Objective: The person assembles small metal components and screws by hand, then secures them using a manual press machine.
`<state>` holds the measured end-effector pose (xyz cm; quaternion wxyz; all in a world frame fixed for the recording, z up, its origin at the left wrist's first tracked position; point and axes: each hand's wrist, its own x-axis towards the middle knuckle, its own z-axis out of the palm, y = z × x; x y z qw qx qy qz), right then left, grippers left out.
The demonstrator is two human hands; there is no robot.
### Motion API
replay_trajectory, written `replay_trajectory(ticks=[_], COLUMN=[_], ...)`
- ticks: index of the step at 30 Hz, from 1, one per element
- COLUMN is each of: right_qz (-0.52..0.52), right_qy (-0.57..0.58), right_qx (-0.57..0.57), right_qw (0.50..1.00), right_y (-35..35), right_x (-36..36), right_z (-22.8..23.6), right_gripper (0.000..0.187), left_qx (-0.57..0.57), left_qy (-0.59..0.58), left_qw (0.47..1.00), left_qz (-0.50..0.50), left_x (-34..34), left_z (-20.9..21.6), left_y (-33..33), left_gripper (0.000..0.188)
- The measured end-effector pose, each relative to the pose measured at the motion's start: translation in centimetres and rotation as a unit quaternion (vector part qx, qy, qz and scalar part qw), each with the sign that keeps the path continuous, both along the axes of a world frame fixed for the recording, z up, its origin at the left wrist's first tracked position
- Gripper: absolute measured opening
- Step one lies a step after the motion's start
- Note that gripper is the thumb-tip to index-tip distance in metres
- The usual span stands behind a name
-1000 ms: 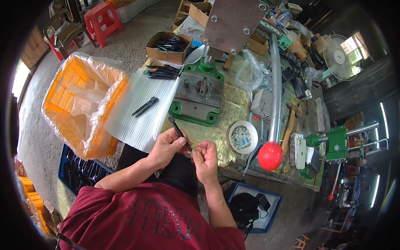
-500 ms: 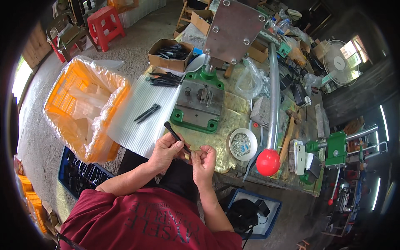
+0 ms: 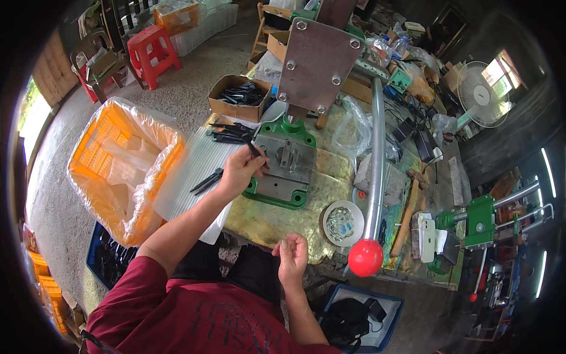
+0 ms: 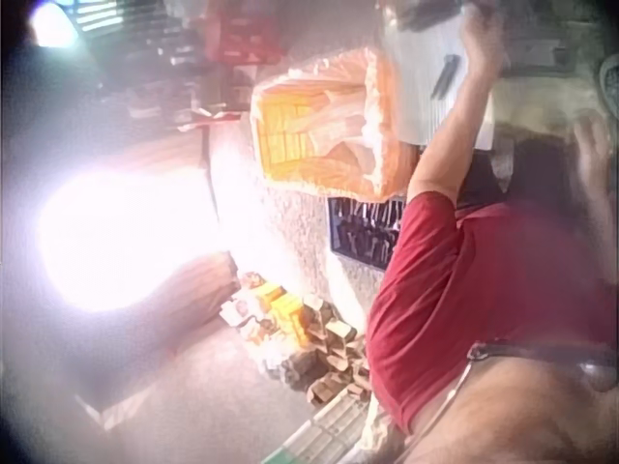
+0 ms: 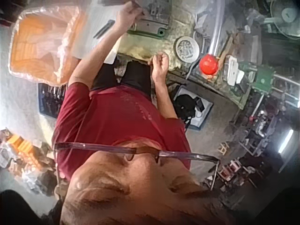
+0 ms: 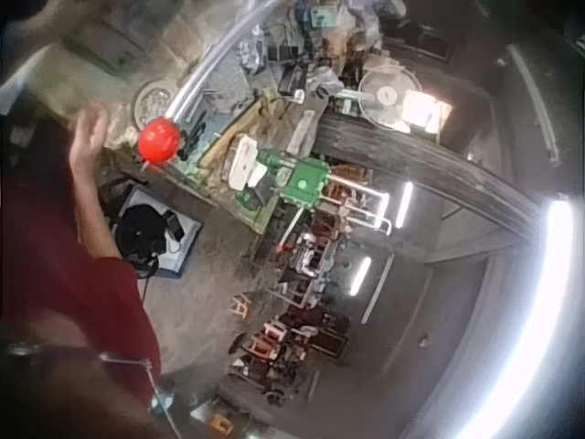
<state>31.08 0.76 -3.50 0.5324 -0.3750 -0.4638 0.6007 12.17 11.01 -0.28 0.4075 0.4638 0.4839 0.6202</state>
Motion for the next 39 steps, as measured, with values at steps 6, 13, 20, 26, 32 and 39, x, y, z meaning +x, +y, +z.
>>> replay_trajectory(ticks=[6, 13, 20, 26, 32, 39], right_qz=[-0.022, -0.021, -0.025, -0.027, -0.069, -0.231], right_qy=[-0.006, -0.002, 0.002, 0.0, -0.052, 0.059], right_qx=[0.001, -0.007, -0.014, -0.005, 0.097, 0.327], right_qw=[1.0, 1.0, 1.0, 1.0, 0.992, 0.914], right_y=[-0.3, -0.1, 0.1, 0.3, 1.3, 4.9], right_x=[0.5, 0.7, 0.5, 0.9, 2.4, 5.3], right_z=[-0.2, -0.5, -0.8, -0.9, 0.9, 8.7], right_gripper=[0.012, 0.011, 0.011, 0.012, 0.009, 0.016], left_qx=[0.025, 0.03, 0.032, 0.049, 0.139, 0.12], left_qy=[0.134, 0.204, 0.224, 0.252, 0.311, 0.308], left_qw=[0.989, 0.974, 0.97, 0.963, 0.938, 0.943], left_qz=[0.06, 0.097, 0.091, 0.077, 0.058, 0.039], left_x=[0.0, 0.4, 0.4, 0.5, 0.3, 0.4], left_z=[-0.6, -0.4, -0.3, 0.3, 0.9, 0.7], left_y=[4.3, 5.2, 5.0, 5.2, 5.2, 4.9], left_gripper=[0.001, 0.005, 0.007, 0.009, 0.016, 0.015])
